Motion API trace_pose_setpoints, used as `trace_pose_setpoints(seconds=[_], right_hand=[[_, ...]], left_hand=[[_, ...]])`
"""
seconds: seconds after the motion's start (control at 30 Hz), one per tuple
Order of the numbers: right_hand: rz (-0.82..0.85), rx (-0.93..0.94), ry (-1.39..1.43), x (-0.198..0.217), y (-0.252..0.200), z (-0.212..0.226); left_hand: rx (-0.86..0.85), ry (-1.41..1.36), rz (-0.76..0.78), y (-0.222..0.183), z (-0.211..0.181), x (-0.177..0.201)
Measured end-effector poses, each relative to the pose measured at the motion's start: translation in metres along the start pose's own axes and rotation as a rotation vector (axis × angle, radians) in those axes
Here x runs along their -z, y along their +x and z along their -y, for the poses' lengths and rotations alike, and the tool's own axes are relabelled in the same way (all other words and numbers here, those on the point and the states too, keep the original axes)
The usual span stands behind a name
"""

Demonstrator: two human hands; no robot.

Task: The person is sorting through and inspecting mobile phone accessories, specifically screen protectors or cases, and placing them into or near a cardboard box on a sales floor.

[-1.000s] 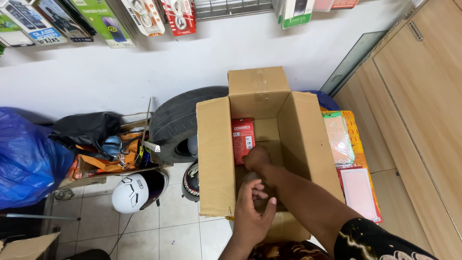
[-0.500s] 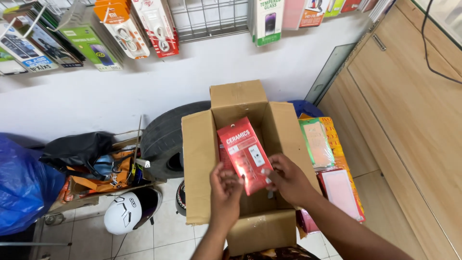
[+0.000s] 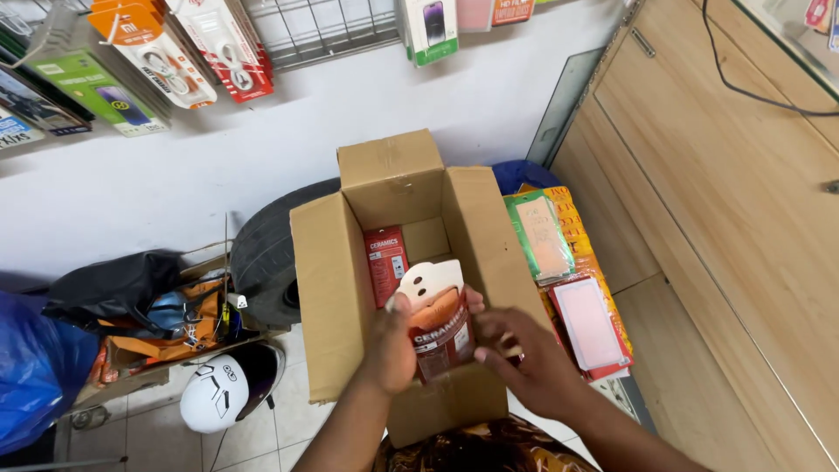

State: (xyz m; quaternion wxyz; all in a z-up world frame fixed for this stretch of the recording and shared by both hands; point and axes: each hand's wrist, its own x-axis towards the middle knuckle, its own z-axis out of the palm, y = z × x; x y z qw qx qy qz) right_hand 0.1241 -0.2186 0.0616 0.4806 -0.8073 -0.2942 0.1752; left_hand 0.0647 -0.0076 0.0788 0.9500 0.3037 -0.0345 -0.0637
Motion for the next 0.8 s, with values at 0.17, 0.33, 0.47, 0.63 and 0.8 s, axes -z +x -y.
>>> trace_pose_setpoints(seconds=[0.17,0.33,0.47,0.63,0.8], right_hand=[[-0.241,0.366,-0.123,0.032,0.001,0.044],[-0.252,0.574,-0.303,0.058,0.014,0.089],[-0.206,0.696,-0.449,0.064,0.020,0.111],[-0.239,0.740,-0.553,0.058,0.025,0.113],[-0.072,0.715,-0.475,0.046,0.033,0.113]], left_hand=[[-0.195,0.639,-0.056,-0.003,-0.015,-0.026],[-0.258,0.843,0.000,-0.006,-0.027,-0.041],[-0.332,1.068,-0.021,-0.011,-0.032,-0.047],[-0.312,1.063,-0.057,-0.015,-0.029,-0.038],[-0.246,0.756,0.034,-0.016,-0.021,-0.028]])
